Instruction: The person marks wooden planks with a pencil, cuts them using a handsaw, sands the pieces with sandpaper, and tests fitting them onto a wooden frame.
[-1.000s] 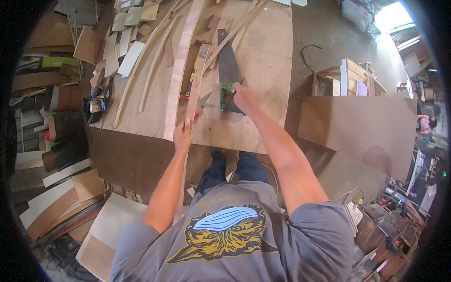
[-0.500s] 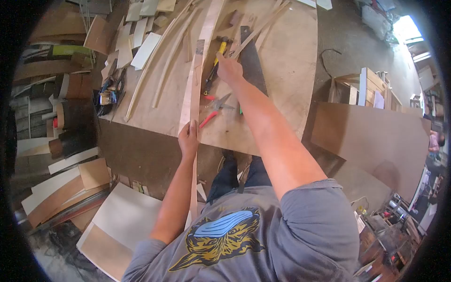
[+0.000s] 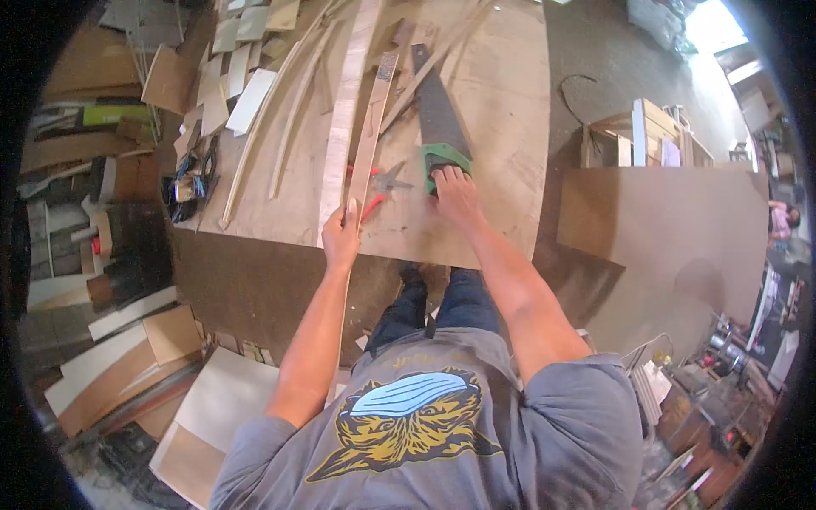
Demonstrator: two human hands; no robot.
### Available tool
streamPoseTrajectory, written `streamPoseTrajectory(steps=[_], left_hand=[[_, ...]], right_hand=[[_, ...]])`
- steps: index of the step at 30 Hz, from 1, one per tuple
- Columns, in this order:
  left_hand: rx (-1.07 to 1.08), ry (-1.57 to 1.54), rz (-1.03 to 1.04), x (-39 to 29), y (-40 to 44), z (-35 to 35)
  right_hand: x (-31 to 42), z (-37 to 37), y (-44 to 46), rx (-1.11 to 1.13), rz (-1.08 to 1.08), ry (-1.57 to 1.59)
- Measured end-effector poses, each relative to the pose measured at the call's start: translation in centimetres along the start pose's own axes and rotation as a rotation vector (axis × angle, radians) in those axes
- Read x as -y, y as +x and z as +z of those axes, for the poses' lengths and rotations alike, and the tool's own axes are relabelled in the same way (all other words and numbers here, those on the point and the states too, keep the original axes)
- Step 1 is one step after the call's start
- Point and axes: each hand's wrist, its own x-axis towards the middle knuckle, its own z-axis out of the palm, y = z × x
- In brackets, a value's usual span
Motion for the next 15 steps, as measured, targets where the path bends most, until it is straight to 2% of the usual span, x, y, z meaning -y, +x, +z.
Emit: streamPoseTrajectory(steps=[7,13,15], left_hand=[[0.049,0.031,0.229,-4.0,0.0,0.8],[0.117,0.042,0.355,-5.0,-0.2,3.2],[0.124,0.078,0.368,-5.9,-0.9,4.2]], right_hand=[[-0.1,-5.2,-1.4,-0.178,0.057,0.067],[-1.1,-11.5,-2.3,-0.099,0.024,-0.131],[-1.1,-14.4,-3.0,0.021,0.017,-0.221]])
